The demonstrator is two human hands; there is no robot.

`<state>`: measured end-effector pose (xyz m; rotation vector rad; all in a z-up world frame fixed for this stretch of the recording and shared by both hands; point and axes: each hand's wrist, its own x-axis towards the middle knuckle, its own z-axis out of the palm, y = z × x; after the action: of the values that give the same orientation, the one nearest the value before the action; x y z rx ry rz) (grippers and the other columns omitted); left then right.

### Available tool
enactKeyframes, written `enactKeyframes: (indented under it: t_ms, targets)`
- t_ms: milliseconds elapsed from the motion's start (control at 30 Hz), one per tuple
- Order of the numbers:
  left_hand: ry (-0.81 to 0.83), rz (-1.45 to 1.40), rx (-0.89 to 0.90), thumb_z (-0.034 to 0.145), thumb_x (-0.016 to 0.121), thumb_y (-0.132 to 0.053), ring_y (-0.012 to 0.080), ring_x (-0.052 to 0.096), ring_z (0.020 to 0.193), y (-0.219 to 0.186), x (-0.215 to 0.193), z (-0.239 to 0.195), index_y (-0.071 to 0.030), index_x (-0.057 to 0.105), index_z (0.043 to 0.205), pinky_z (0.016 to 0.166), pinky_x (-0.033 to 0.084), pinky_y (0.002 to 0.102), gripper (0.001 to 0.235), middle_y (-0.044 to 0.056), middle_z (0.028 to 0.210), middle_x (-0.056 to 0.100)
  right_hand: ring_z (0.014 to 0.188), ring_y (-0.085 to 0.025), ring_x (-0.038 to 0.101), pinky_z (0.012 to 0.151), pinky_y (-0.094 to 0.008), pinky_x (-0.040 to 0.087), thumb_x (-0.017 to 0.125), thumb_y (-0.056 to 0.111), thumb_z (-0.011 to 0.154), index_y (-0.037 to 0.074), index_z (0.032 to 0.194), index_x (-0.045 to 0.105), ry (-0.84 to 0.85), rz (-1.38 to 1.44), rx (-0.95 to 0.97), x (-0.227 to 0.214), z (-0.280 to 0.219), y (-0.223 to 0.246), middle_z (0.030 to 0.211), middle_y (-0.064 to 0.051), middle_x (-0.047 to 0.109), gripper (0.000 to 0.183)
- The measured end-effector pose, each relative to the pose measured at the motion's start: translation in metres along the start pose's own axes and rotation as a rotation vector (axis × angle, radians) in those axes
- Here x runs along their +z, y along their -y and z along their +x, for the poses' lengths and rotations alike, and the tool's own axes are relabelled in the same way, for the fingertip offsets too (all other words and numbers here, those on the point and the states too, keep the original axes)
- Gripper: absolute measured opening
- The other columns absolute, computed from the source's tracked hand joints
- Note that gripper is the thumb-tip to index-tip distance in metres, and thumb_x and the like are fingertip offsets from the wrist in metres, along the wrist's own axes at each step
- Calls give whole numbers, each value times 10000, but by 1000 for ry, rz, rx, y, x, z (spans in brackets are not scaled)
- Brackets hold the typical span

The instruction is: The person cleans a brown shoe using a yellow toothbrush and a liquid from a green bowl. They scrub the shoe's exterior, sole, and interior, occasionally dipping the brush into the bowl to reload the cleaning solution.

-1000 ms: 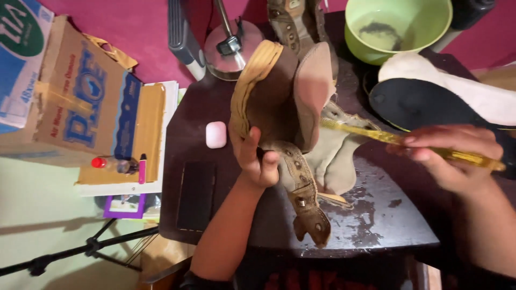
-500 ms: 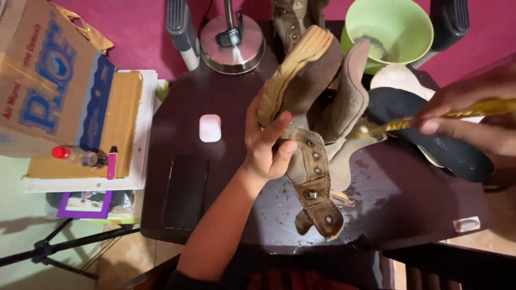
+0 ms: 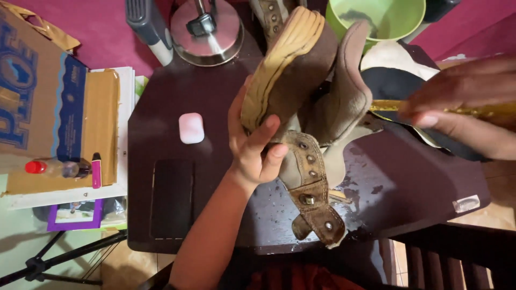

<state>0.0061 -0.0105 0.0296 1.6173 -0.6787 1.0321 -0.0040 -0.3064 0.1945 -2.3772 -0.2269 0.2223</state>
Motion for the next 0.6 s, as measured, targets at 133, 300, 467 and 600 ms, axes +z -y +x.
enactKeyframes:
  t_ms: [133, 300, 467, 600]
  targets:
    - [-7, -10, 7, 1157, 464, -449, 482, 365, 1567, 2, 1, 3, -359, 446, 1550, 1323, 449, 606, 404, 265, 1613, 278, 704, -96, 850, 562, -196, 720, 654, 176, 881, 144, 940, 758, 311, -317, -798, -25, 45, 9, 903, -15, 836, 124]
    - [-9, -9, 19, 1141, 500, -400, 469, 360, 1566, 7, -1, -1, -324, 455, 1548, 1332, 407, 605, 416, 268, 1627, 255, 775, -201, 822, 596, -237, 709, 679, 115, 910, -21, 998, 728, 77, -163, -669, -9, 21, -40, 949, -155, 799, 168]
    - [-52, 71, -6, 1147, 488, -406, 456, 417, 1537, 16, -4, -12, -277, 460, 1555, 1299, 417, 553, 429, 272, 1624, 266, 692, -214, 742, 594, -281, 622, 685, 211, 939, -12, 951, 687, -298, 333, -737, 60, 18, -165, 875, -160, 718, 223]
    - [-70, 137, -49, 1151, 477, -443, 448, 443, 1527, 17, -5, -21, -283, 456, 1557, 1273, 432, 525, 437, 270, 1626, 270, 494, -222, 710, 464, -272, 609, 612, 140, 900, 6, 741, 594, -190, 392, -958, 67, 7, -123, 620, -131, 659, 208]
